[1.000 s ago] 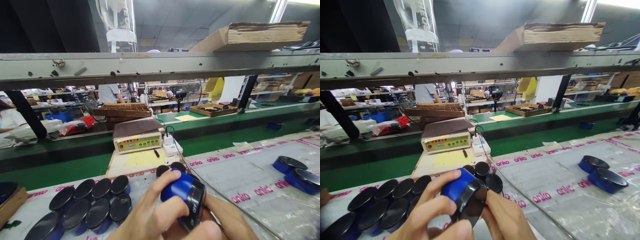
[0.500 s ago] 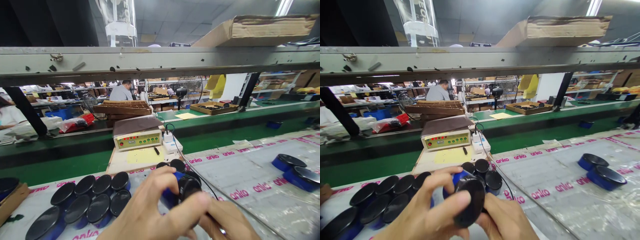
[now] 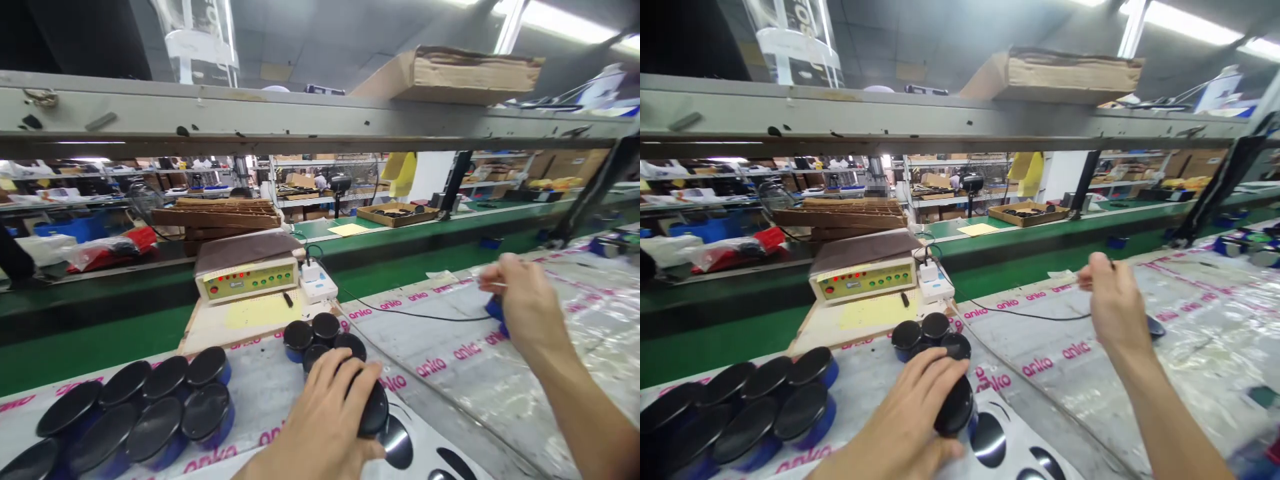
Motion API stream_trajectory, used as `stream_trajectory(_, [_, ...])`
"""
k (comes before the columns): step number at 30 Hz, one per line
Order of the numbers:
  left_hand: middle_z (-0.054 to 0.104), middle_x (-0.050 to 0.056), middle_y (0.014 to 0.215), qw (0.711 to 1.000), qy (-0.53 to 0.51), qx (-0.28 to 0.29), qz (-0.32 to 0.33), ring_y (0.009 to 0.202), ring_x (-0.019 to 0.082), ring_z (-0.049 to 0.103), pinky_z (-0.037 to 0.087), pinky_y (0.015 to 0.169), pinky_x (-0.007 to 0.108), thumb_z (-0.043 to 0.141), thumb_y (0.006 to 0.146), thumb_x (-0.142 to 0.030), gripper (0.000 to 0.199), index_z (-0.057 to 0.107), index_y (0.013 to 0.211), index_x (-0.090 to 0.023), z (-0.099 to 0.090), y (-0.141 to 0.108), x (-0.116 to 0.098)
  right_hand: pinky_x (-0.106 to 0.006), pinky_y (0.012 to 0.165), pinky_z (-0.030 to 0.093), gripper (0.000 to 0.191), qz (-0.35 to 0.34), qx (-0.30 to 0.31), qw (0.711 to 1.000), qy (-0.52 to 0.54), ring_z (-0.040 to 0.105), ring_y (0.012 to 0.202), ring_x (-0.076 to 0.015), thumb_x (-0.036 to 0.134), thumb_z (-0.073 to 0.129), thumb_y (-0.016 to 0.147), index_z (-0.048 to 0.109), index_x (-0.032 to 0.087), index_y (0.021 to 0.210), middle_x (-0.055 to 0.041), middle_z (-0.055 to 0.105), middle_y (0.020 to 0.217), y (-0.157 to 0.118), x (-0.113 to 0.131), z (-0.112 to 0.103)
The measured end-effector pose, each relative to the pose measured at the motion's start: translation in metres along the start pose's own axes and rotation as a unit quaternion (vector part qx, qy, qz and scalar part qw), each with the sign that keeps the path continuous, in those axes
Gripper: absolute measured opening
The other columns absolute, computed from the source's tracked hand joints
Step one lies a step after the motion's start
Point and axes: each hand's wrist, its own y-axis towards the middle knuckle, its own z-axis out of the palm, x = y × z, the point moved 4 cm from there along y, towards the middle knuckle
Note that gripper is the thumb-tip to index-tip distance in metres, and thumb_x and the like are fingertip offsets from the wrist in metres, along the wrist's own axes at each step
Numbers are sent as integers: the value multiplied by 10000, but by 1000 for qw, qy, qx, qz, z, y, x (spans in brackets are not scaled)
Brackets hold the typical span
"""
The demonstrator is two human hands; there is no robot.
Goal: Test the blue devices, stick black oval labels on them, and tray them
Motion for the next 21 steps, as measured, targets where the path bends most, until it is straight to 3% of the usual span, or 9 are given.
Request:
stream_trajectory(2, [484, 154, 1365, 998, 38, 46, 11, 1321, 369, 343, 231, 1107, 583, 682, 726, -161, 759, 348, 1407, -181, 30, 10, 2, -469, 883, 394, 400, 67, -17, 996, -61, 489, 1128, -368, 529, 375, 904, 487, 147, 947, -246, 517, 1155, 18, -31, 2])
stream_trajectory(4, [457, 144, 1400, 996, 54, 69, 10, 1346, 363, 310, 184, 1123, 584, 633, 730, -103, 736, 358, 1408, -177, 48, 16, 8, -551, 977, 290, 429, 140, -37, 982, -118, 286, 1293, -442, 476, 488, 878, 516, 90, 1063, -290, 334, 1372, 26, -62, 4])
stream_trajectory(6, [417, 129, 1438, 996, 52, 74, 13, 1366, 371, 271, 174, 1119, 597, 612, 725, -81, 740, 359, 1412, -196, 55, 19, 14, -584, 1002, 279, 426, 224, -59, 960, -157, 281, 1309, -406, 382, 562, 871, 501, 106, 1190, -218, 277, 1445, 26, -92, 8])
stream_trajectory(8, [338, 115, 1490, 997, 47, 63, 18, 1384, 379, 220, 181, 1107, 610, 622, 732, -104, 753, 344, 1421, -224, 55, 19, 18, -570, 992, 340, 442, 293, -64, 937, -178, 387, 1256, -332, 312, 610, 862, 485, 166, 1260, -134, 358, 1421, 25, -115, 15])
stream_trajectory(11, [318, 99, 1500, 1000, 28, -4, -5, 1382, 364, 213, 222, 1089, 600, 624, 781, -172, 684, 365, 1410, -247, 40, 14, 18, -528, 971, 390, 406, 322, -30, 929, -178, 466, 1192, -285, 308, 591, 888, 500, 188, 1265, -100, 440, 1363, 25, -128, 24])
stream_trajectory(14, [468, 86, 1381, 992, -52, -107, -43, 1312, 314, 322, 282, 1069, 549, 552, 864, -240, 450, 493, 1309, -261, 14, 8, 13, -509, 960, 389, 362, 270, 58, 952, -133, 503, 1141, -277, 315, 605, 871, 548, 149, 1188, -116, 511, 1279, 24, -108, 31])
stream_trajectory(17, [553, 80, 1234, 958, -213, -165, -97, 1173, 264, 457, 386, 993, 444, 508, 910, -358, 289, 601, 1165, -262, -10, 6, 10, -443, 955, 405, 391, 159, 194, 968, -28, 552, 1081, -279, 339, 646, 800, 574, 134, 1125, -121, 602, 1147, 3, -54, 41])
stream_trajectory(19, [556, 83, 1212, 901, -358, -185, -163, 1099, 241, 506, 449, 905, 373, 507, 908, -442, 321, 612, 1144, -252, -20, 6, 11, -358, 956, 432, 441, 72, 292, 951, 73, 559, 1110, -238, 429, 621, 804, 545, 209, 1178, -65, 612, 1178, -24, -5, 47])
stream_trajectory(21, [533, 98, 1253, 814, -509, -189, -208, 1063, 236, 532, 491, 820, 343, 486, 905, -511, 419, 565, 1216, -241, -26, 6, 11, -337, 967, 438, 479, -15, 411, 883, 228, 524, 1181, -224, 468, 613, 814, 503, 229, 1214, -70, 562, 1280, -58, 48, 51])
